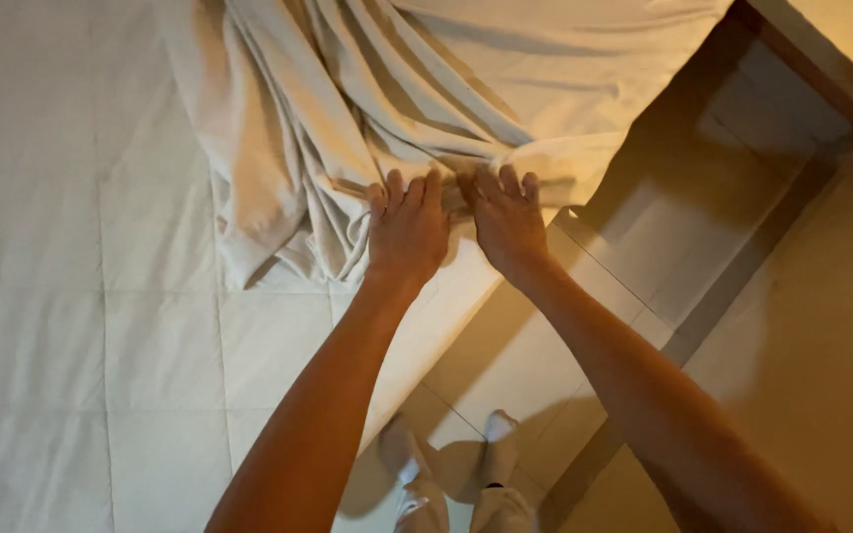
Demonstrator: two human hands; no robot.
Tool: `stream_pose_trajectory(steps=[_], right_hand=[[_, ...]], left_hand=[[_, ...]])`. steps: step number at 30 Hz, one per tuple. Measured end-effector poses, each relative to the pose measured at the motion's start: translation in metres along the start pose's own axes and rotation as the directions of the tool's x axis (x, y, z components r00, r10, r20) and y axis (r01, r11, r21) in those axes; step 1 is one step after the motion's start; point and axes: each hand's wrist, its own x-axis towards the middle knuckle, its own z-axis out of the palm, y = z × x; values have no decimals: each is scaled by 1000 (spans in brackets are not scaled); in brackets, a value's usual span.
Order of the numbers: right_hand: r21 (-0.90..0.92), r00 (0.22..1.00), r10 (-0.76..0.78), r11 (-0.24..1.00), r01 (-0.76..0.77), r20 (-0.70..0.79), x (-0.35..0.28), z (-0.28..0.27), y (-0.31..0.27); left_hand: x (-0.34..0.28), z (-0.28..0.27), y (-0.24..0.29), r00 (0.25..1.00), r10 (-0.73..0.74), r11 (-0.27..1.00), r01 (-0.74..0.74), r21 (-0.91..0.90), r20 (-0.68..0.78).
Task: The person pulls a white fitted sheet over a mattress, tucking the elastic edges under the corners and sides. They work around the bed to smooth the fabric and secure the sheet in place.
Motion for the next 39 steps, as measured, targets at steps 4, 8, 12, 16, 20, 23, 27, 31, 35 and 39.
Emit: stream_pose_trajectory(steps=[4,8,12,16,20,23,27,31,35,39], right_hand=[[-33,992,-15,999,19,128,-17,32,14],[63,970,4,998,-20,241,-33,18,11],[202,956,24,975,-87,293,-49,10,9],[225,990,-34,974,2,140,-71,11,21],[116,913,6,992,-58,408,-95,-6,41],[90,878,37,992,-91,478,-112,-16,52],[133,882,97,975,-177,461,-126,-17,57],[124,843,129,967,-225,522,-121,-14,59],[68,770,112,978,-197,628,-97,-21,60],[229,870,192,918,-323,454,-77,-31,43]], left_hand=[[1,40,-4,978,-69,993,47,111,199],[-15,48,5,914,-97,986,36,161,394],[-30,47,17,874,-48,976,-63,210,484],[-46,55,35,868,-21,971,-100,215,497],[-53,53,72,854,29,990,-98,105,520],[-68,74,92,859,58,991,-109,71,509],[-74,78,114,845,90,989,-139,54,528],[-65,74,116,827,83,989,-139,59,556],[-45,66,93,882,45,997,-70,36,470],[-25,48,59,953,81,921,-184,345,291]])
